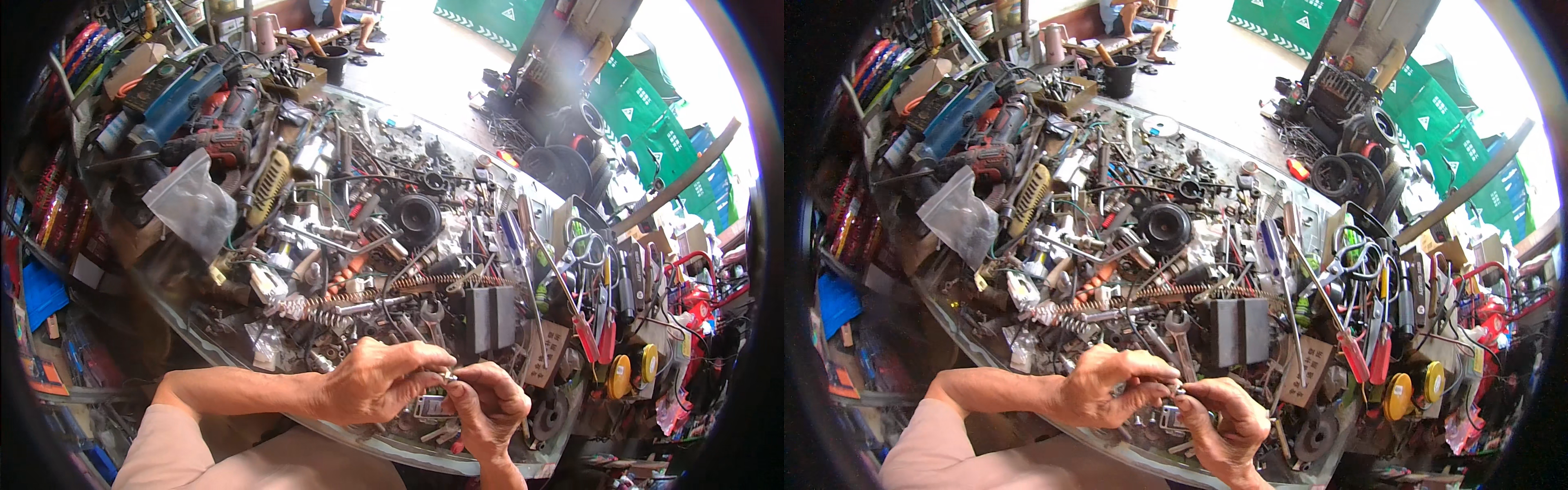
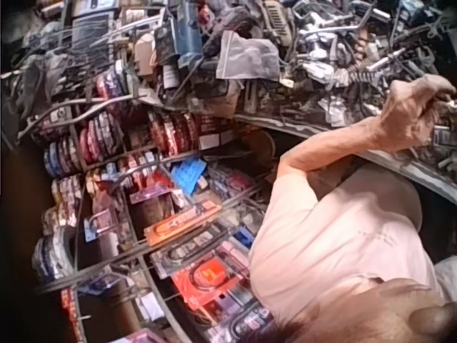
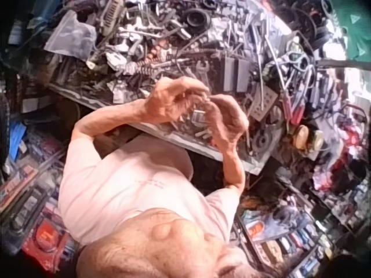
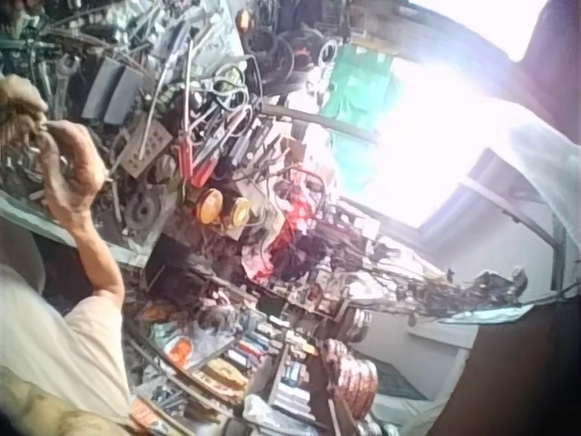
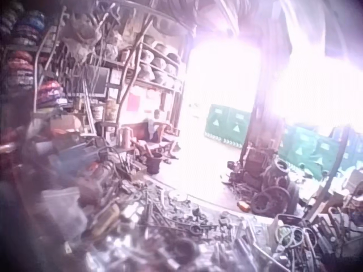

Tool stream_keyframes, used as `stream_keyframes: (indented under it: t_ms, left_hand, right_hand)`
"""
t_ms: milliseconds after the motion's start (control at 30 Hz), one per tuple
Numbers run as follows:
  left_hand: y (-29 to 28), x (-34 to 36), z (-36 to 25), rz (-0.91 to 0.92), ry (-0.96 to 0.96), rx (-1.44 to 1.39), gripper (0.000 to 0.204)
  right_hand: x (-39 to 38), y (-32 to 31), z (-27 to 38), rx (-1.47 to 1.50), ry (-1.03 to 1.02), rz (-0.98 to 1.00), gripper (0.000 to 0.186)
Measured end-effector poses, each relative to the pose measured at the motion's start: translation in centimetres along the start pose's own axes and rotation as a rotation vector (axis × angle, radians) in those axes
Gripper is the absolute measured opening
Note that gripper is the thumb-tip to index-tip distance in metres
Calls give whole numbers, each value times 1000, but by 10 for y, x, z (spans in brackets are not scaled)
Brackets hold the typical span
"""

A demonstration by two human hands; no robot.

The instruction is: The person stands at a cluttered workbench in a workshop, handling various small mechanical parts and tools. They remove a small black component from a plastic bag, inspect it, and then examine a metal bolt and a screwdriver. The person manipulates these items with their hands, turning them over and checking their condition.

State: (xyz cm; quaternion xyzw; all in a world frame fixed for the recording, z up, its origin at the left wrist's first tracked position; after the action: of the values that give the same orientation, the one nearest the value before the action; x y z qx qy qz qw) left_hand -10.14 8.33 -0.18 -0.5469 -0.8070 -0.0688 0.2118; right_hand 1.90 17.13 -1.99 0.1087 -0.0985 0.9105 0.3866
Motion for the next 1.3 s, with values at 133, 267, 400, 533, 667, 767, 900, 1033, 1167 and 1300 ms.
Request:
stream_keyframes:
  t_ms: [133,267,400,533,667,767,900,1033,1167,1300]
  left_hand:
    - [1,3,5,62,-148,-62,35]
    - [3,1,1,39,-40,8,31]
    - [6,-2,7,59,-50,-62,28]
    - [6,2,0,76,-73,-69,35]
    - [7,-2,0,103,-30,-10,32]
    - [5,-1,2,84,-40,-86,26]
    - [11,1,15,123,-211,-221,22]
    - [10,-3,32,130,-457,-380,22]
    - [6,-2,35,112,-513,-460,23]
    - [8,-3,44,165,-656,-571,22]
  right_hand:
    - [-4,-2,-5,36,78,1,14]
    - [-2,0,-1,-26,13,37,11]
    - [-8,-3,-2,-52,30,-47,8]
    - [-10,-4,-4,-51,42,-73,10]
    - [-12,-4,-10,-5,94,-80,11]
    - [-10,-3,-10,-8,103,-65,11]
    - [-10,-4,-4,-57,22,-47,11]
    - [11,-14,41,-437,-380,-16,14]
    - [19,-113,53,-1013,-374,-500,24]
    - [17,-168,29,-1493,-227,-457,30]
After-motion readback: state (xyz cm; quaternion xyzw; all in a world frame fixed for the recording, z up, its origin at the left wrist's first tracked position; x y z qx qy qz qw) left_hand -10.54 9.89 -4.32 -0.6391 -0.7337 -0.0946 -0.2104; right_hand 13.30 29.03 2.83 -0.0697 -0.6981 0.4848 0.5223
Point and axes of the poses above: each hand's wrist, its own x-axis towards the middle knuckle, its own y-axis out of the palm, z = x × y, the point moved 10 cm from there along x, towards the middle knuckle, and after that the axes turned 8 degrees about -y, right-handed, at the moved point
